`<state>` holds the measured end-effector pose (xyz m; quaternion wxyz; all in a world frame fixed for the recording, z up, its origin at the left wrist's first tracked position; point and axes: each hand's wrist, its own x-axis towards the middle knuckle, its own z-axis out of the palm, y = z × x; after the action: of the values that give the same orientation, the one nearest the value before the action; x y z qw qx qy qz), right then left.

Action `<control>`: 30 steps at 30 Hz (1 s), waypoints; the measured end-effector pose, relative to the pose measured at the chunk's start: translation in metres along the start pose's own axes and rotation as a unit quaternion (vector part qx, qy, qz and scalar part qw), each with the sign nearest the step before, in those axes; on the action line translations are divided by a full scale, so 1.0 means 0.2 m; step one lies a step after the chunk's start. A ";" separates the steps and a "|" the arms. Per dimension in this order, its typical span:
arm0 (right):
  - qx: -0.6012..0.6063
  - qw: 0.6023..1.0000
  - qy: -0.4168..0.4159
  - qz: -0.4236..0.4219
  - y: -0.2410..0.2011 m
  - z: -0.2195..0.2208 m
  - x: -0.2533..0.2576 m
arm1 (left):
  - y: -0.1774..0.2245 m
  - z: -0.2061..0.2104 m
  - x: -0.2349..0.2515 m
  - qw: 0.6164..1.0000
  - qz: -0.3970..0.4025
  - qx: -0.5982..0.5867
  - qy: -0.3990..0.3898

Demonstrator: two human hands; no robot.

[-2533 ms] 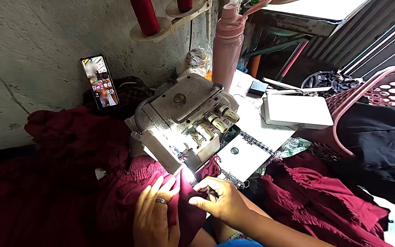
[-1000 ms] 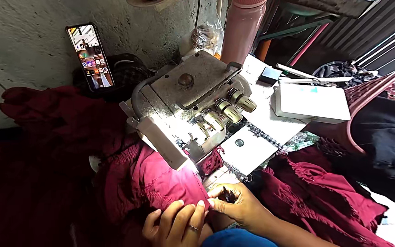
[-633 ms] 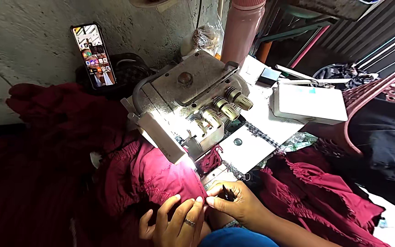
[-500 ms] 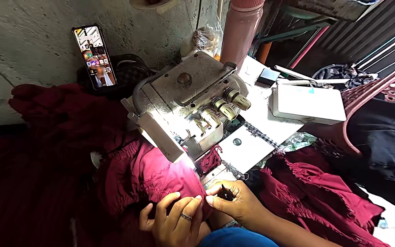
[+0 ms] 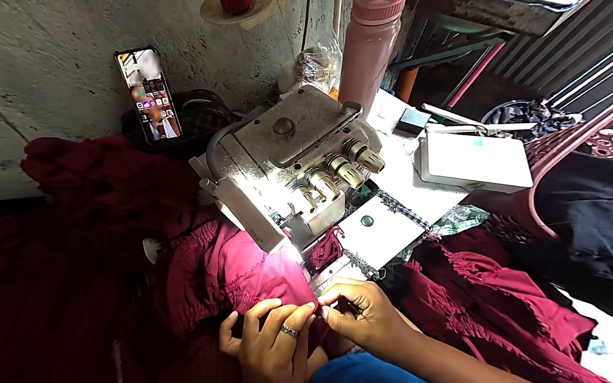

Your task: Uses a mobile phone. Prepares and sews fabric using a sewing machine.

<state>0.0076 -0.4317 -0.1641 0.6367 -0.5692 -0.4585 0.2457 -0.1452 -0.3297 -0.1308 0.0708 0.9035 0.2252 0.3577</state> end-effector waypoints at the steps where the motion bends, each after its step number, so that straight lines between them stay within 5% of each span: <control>1: 0.000 1.000 0.002 0.003 0.00 0.00 0.00 | 0.00 0.00 -0.01 1.000 -0.002 0.001 -0.002; 19: -0.036 0.999 0.009 -0.009 0.00 -0.01 0.03 | 0.04 0.02 -0.02 0.995 0.031 0.096 0.026; 21: -0.064 0.998 0.016 -0.019 0.00 -0.01 0.04 | 0.07 0.01 -0.04 0.998 0.010 0.053 0.026; 23: -0.083 0.996 0.014 -0.021 -0.01 -0.02 0.04 | 0.15 0.02 -0.11 0.992 -0.056 -0.112 -0.025; 24: -0.087 0.996 0.012 -0.019 -0.01 -0.02 0.04 | 0.19 0.04 -0.15 0.955 -0.117 -0.260 -0.086; 25: -0.087 0.996 0.010 -0.016 -0.01 -0.02 0.05 | 0.21 0.07 -0.18 0.869 -0.198 -0.426 -0.153; 27: -0.088 0.996 0.004 -0.014 -0.01 -0.02 0.06 | 0.21 0.15 -0.20 0.602 -0.359 -0.688 -0.188; 28: -0.091 0.996 0.004 -0.015 -0.01 -0.02 0.06 | 0.20 0.16 -0.16 0.528 -0.407 -0.731 -0.145; 29: -0.093 0.995 0.007 -0.018 -0.01 -0.03 0.05 | 0.22 0.15 -0.11 0.536 -0.453 -0.710 -0.058; 30: -0.097 0.995 0.013 -0.025 -0.02 -0.03 0.05 | 0.23 0.14 -0.07 0.614 -0.463 -0.638 0.038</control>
<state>0.0171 -0.4281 -0.1575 0.5905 -0.6200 -0.4855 0.1766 -0.1195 -0.3760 -0.1469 0.7771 0.3914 0.3311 0.3650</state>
